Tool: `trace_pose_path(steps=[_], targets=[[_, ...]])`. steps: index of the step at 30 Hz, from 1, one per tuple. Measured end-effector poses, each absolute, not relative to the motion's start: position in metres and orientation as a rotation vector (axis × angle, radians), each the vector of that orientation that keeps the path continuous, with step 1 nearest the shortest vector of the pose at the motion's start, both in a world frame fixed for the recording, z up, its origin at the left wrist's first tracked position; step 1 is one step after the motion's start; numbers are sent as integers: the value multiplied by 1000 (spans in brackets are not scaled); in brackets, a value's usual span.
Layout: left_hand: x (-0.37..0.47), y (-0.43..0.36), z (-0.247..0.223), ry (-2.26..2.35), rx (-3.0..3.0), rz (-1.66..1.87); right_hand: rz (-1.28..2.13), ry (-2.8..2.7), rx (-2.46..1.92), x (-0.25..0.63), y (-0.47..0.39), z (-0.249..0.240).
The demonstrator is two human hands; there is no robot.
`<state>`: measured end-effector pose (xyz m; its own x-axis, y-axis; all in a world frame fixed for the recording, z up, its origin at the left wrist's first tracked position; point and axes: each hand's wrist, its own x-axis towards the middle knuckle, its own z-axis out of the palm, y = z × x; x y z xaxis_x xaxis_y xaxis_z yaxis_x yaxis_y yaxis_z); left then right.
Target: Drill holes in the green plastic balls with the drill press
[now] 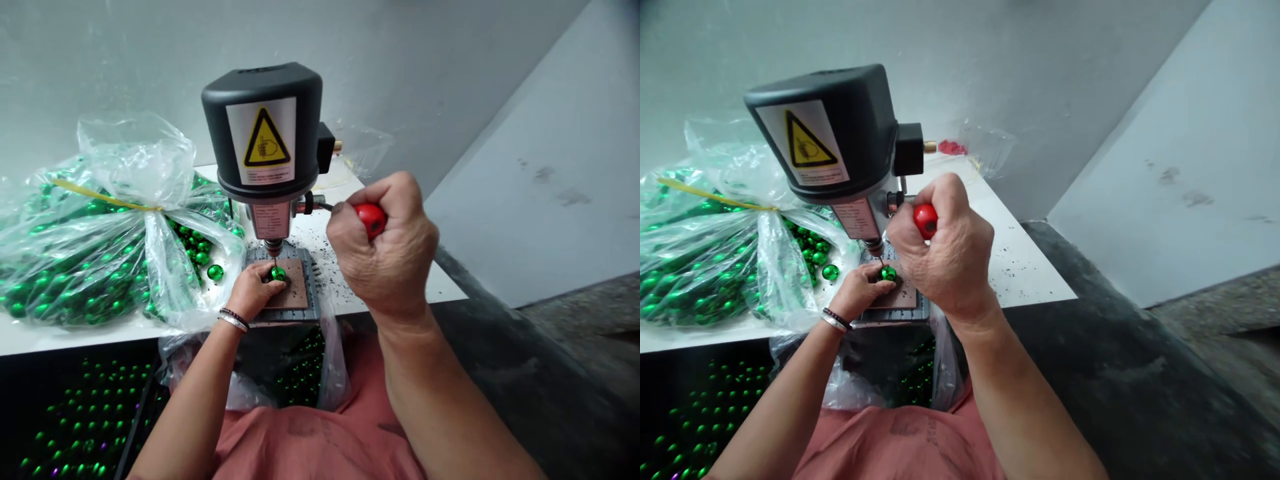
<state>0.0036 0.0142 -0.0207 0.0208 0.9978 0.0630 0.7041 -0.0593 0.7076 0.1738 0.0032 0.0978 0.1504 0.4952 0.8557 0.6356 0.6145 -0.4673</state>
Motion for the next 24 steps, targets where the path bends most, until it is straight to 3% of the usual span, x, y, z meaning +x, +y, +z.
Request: trace_pose_path(steps=[7, 24], targets=[[3, 13, -24, 1757, 1841, 769, -300, -1479, -999, 171, 0, 73], [5, 9, -19, 1771, 1782, 761, -122, -1373, -873, 162, 3, 32]])
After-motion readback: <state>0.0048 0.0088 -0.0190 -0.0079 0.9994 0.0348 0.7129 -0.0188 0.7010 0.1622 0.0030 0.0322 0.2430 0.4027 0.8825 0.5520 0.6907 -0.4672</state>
